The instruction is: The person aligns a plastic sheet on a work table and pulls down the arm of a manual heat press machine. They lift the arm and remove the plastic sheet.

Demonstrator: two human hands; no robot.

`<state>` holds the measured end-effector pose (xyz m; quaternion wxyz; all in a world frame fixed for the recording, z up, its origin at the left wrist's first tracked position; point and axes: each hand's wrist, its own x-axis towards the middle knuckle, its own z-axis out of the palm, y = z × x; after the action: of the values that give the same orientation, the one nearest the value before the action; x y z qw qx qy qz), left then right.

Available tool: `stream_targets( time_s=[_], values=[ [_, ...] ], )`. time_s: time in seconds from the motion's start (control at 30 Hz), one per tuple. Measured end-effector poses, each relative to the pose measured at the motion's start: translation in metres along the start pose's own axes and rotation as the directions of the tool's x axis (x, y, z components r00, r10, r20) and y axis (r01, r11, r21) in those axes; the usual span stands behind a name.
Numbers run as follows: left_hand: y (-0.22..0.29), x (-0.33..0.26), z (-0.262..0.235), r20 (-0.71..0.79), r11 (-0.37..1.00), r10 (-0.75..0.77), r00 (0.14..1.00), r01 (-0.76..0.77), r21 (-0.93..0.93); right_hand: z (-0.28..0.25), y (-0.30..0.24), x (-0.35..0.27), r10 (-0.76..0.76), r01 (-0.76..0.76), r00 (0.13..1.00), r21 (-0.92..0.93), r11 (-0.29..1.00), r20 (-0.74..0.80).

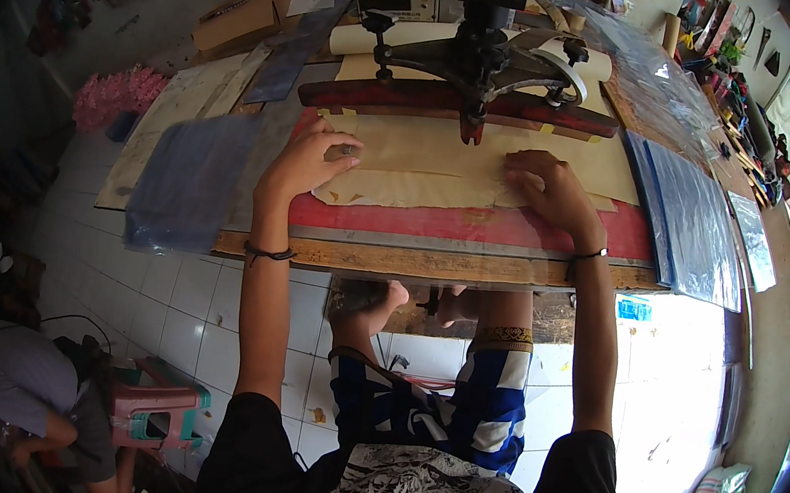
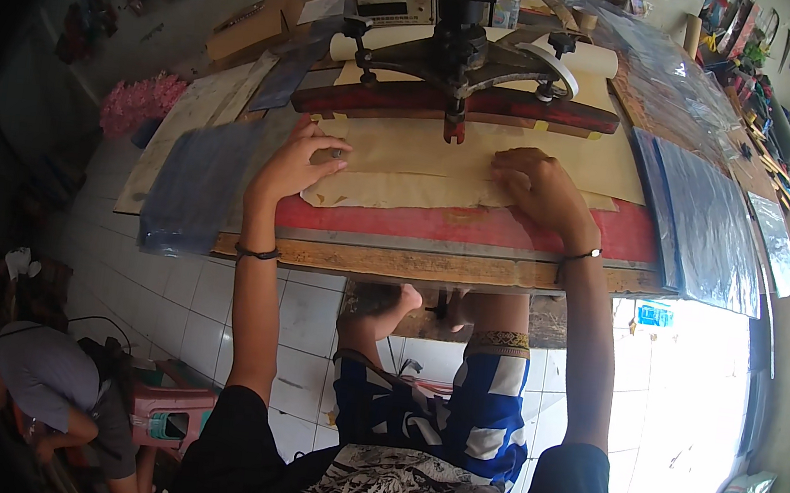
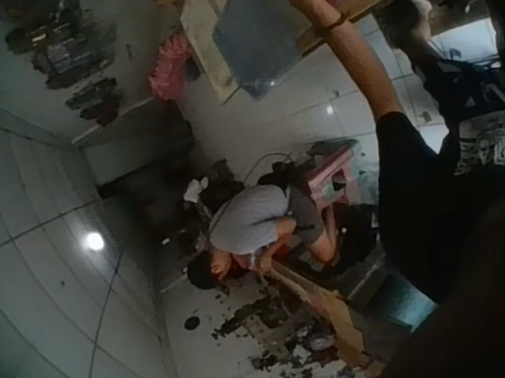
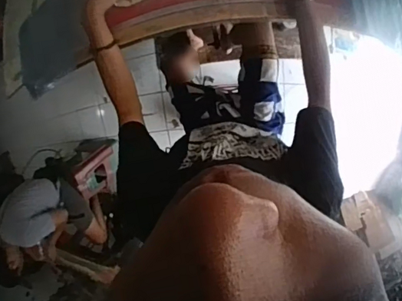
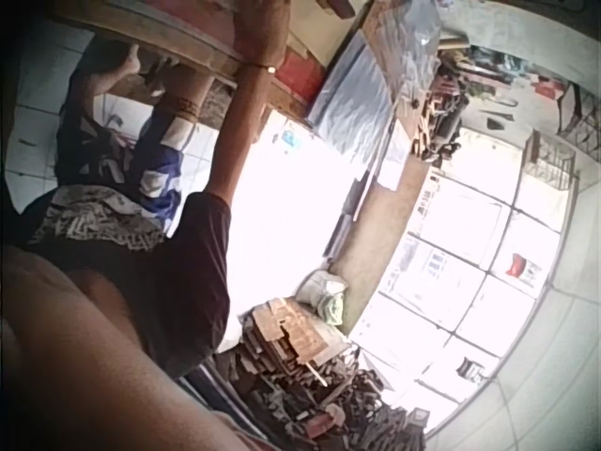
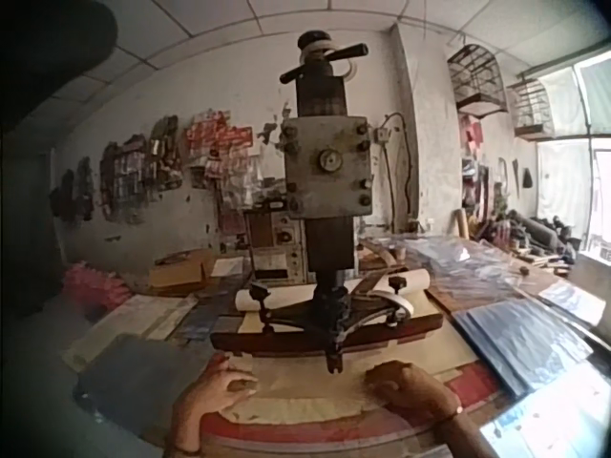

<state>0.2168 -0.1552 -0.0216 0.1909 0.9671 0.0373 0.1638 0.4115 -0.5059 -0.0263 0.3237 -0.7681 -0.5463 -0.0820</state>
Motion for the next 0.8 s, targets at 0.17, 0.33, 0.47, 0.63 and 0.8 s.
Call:
stream_targets(
  time_s=[0.17,0.33,0.47,0.63,0.8],
  values=[
    [0.016,0.005,-0.009,0.161,0.981,-0.192,0.968,0.195,-0.001,-0.004,0.001,0.0,0.0,0.0,1.0,0.0,1.0,0.028],
    [0.01,0.002,-0.008,0.171,0.959,-0.165,0.971,0.198,-0.202,-0.005,-0.01,0.001,0.077,-0.08,0.996,0.054,0.995,0.052],
    [0.008,0.003,-0.003,0.158,0.947,-0.162,0.974,0.199,-0.252,-0.005,-0.002,0.0,-0.005,0.005,0.997,-0.003,1.0,0.073],
    [0.007,0.005,-0.004,0.176,0.948,-0.152,0.973,0.194,-0.254,-0.005,0.001,0.001,-0.01,0.01,0.996,-0.006,1.0,0.089],
    [0.011,0.005,-0.004,0.199,0.934,-0.191,0.961,0.241,-0.264,-0.005,0.001,0.0,0.006,-0.007,0.995,0.005,1.0,0.095]
  ],
)
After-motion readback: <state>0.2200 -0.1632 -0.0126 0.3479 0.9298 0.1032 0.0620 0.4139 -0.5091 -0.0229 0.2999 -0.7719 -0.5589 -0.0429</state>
